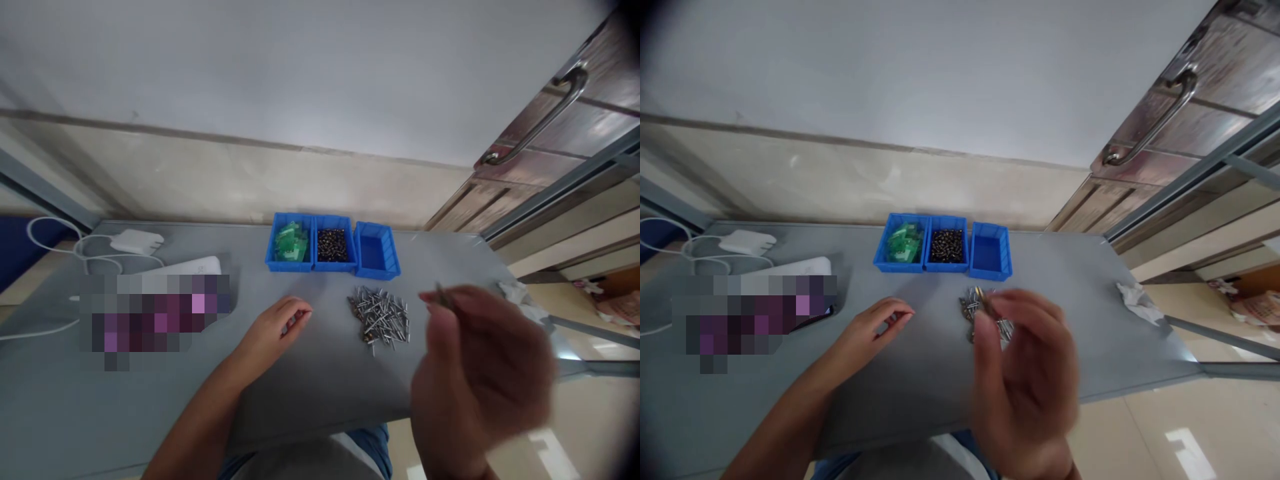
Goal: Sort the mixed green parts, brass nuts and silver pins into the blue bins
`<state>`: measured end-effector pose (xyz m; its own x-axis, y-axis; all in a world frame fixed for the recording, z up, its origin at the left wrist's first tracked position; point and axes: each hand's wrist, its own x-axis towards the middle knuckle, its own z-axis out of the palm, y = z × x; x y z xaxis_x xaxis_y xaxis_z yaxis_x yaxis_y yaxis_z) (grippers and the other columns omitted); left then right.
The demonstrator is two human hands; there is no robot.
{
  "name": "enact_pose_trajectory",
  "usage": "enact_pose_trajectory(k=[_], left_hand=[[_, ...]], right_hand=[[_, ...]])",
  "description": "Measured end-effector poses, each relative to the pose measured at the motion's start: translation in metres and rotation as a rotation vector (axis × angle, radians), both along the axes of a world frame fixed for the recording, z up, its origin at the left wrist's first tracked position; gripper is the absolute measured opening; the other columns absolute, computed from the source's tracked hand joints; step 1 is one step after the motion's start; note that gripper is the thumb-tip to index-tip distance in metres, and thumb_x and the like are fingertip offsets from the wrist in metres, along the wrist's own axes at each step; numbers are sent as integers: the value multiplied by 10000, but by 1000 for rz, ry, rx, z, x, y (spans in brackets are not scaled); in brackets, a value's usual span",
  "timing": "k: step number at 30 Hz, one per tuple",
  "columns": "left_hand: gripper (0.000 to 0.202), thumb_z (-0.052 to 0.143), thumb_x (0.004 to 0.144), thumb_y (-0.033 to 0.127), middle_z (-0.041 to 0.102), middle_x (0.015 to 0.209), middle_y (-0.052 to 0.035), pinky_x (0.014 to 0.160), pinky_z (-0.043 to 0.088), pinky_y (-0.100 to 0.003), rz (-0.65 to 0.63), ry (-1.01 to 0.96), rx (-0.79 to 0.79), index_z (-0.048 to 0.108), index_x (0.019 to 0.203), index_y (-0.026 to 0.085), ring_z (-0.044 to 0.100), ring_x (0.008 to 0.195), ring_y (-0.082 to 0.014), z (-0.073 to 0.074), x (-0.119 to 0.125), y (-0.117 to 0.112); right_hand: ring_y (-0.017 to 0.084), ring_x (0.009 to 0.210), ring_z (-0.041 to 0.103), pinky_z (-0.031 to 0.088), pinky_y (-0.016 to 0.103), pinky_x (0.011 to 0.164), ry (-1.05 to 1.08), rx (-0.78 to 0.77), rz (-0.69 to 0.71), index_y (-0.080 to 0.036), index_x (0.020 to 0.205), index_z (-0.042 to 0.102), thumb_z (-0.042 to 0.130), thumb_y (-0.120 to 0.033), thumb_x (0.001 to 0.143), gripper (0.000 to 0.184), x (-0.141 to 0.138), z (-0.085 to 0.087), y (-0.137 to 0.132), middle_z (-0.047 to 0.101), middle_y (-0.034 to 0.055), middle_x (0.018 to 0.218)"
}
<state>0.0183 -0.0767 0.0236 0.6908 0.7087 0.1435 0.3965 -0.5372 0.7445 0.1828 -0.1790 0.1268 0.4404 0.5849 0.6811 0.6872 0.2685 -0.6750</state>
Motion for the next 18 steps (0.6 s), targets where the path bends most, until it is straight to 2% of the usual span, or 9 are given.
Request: enact_pose_trajectory(k=[2, 5, 8, 10, 13, 18], left_hand=[[135, 397, 867, 235, 552, 887, -13, 609, 439, -209, -9, -9, -9, 524, 905, 206, 532, 761, -117, 1, 0, 0], [136, 394, 870, 228, 543, 879, -11, 622, 437, -209, -14, -9, -20, 521, 914, 204, 529, 735, -106, 1, -1, 0], [136, 398, 869, 231, 543, 879, -9, 596, 429, -198, -8, 8, -18, 520, 922, 208, 524, 715, -101, 1, -2, -1], [139, 395, 870, 231, 548, 895, -8, 584, 423, -191, -15, 15, -16, 524, 917, 212, 525, 725, -101, 0, -1, -1], [147, 388, 871, 226, 551, 900, -3, 594, 422, -191, -28, 25, -17, 529, 912, 214, 527, 733, -99, 0, 0, -1], [160, 381, 872, 237, 552, 905, -6, 601, 428, -206, -37, 41, -16, 533, 918, 214, 525, 709, -99, 0, 0, -1]], right_hand=[[185, 852, 539, 429, 379, 761, 12, -20, -126, -227, 976, 508, 482, -197, 797, 183, 4, -15, 27, 548, 66, 941], [215, 860, 510, 398, 407, 781, -91, -323, -137, -201, 907, 548, 522, -213, 757, 152, 15, -54, 58, 583, 68, 895], [266, 876, 490, 371, 427, 753, -211, -643, -149, -178, 839, 586, 566, -196, 703, 139, 24, -92, 60, 602, 103, 854], [281, 867, 487, 356, 423, 728, -280, -787, -154, -179, 811, 604, 583, -182, 679, 133, 28, -109, 52, 605, 116, 839], [272, 848, 487, 343, 395, 702, -332, -857, -137, -190, 795, 616, 583, -151, 666, 139, 28, -121, 43, 605, 112, 826], [250, 829, 478, 333, 377, 701, -325, -843, -90, -188, 769, 611, 536, -129, 698, 119, 28, -128, 44, 605, 96, 811]])
